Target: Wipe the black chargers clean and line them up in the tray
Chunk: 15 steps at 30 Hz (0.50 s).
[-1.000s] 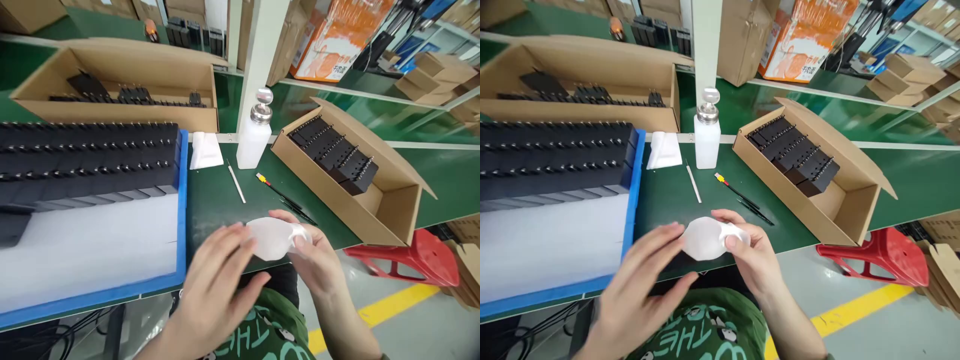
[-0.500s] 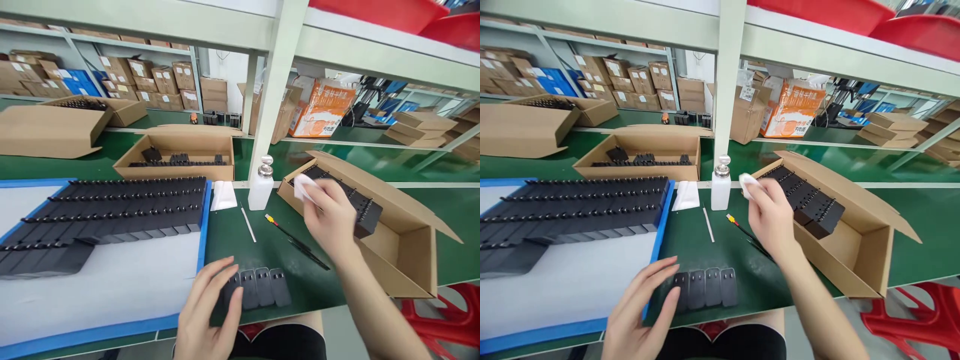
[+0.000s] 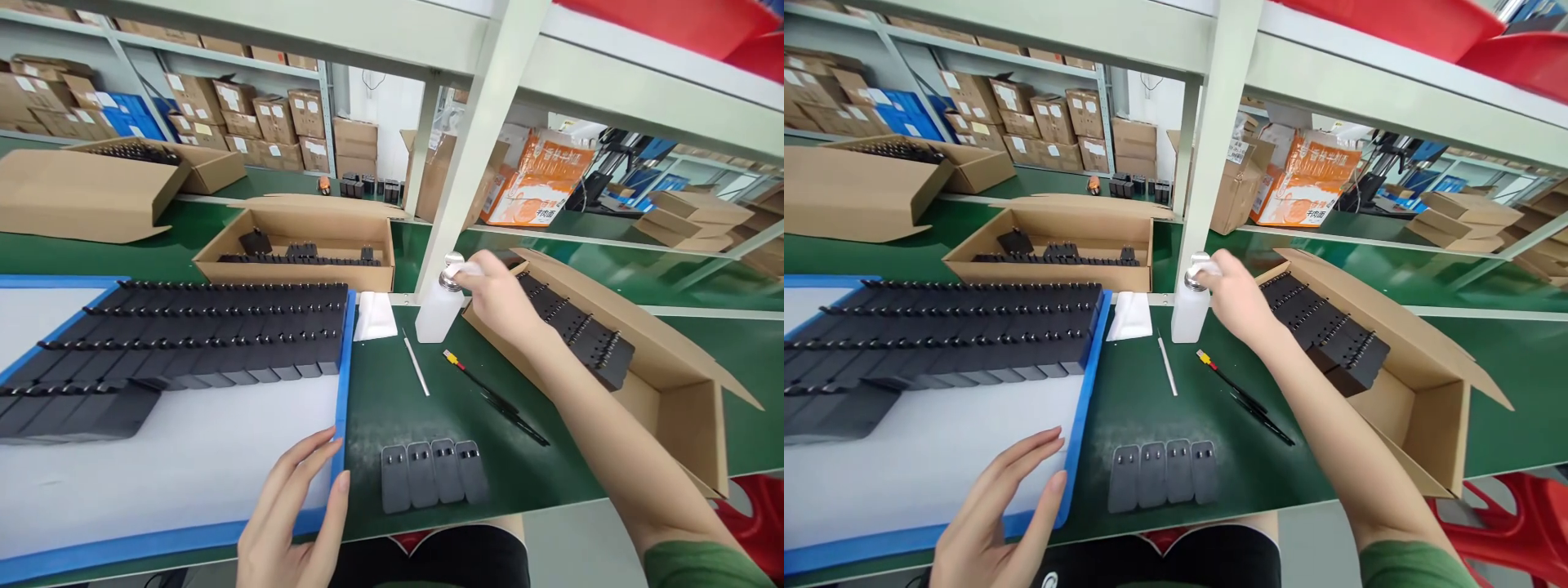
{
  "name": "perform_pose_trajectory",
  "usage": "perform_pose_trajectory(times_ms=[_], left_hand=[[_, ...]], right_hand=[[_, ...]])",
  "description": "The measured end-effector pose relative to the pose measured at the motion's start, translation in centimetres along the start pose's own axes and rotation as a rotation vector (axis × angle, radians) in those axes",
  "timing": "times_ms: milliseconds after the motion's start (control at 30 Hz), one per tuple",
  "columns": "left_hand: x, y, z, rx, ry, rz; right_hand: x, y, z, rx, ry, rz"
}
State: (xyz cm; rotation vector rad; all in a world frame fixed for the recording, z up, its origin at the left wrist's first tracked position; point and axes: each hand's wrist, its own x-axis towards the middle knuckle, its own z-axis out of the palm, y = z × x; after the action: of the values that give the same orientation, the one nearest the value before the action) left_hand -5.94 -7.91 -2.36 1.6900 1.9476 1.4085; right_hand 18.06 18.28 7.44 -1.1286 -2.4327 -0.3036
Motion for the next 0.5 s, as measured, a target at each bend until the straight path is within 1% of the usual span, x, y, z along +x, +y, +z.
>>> perform_pose_trajectory(times_ms=[100, 233, 300, 367, 433, 500], left_hand=[[0.1, 0.2, 0.0, -0.012, -0.007, 0.005], [0.2, 0.3, -0.1, 0.006, -0.015, 0.019], [0.3, -0.1, -0.2, 0.021, -0.024, 0.043], [0.4, -0.5, -0.5, 0.016, -0.047, 0.109], [0.5, -0.9, -0.7, 0.001, -0.11, 0.183], [0.6, -0.9, -0.6, -0.014, -0.231, 0.225]], right_hand=[[0.0, 0.2, -0.4, 0.01, 0.003, -0.016], [0.4, 0.4, -0.4, 0.01, 0.075, 0.009], [0.8, 0.4, -0.3, 0.026, 0.049, -0.003], [1.0, 0.3, -0.7, 0.049, 0.004, -0.01], [0.4, -0.2, -1.8, 0.059, 0.012, 0.033], [-1.8, -1.3, -3.6, 0.071, 0.067, 0.122]])
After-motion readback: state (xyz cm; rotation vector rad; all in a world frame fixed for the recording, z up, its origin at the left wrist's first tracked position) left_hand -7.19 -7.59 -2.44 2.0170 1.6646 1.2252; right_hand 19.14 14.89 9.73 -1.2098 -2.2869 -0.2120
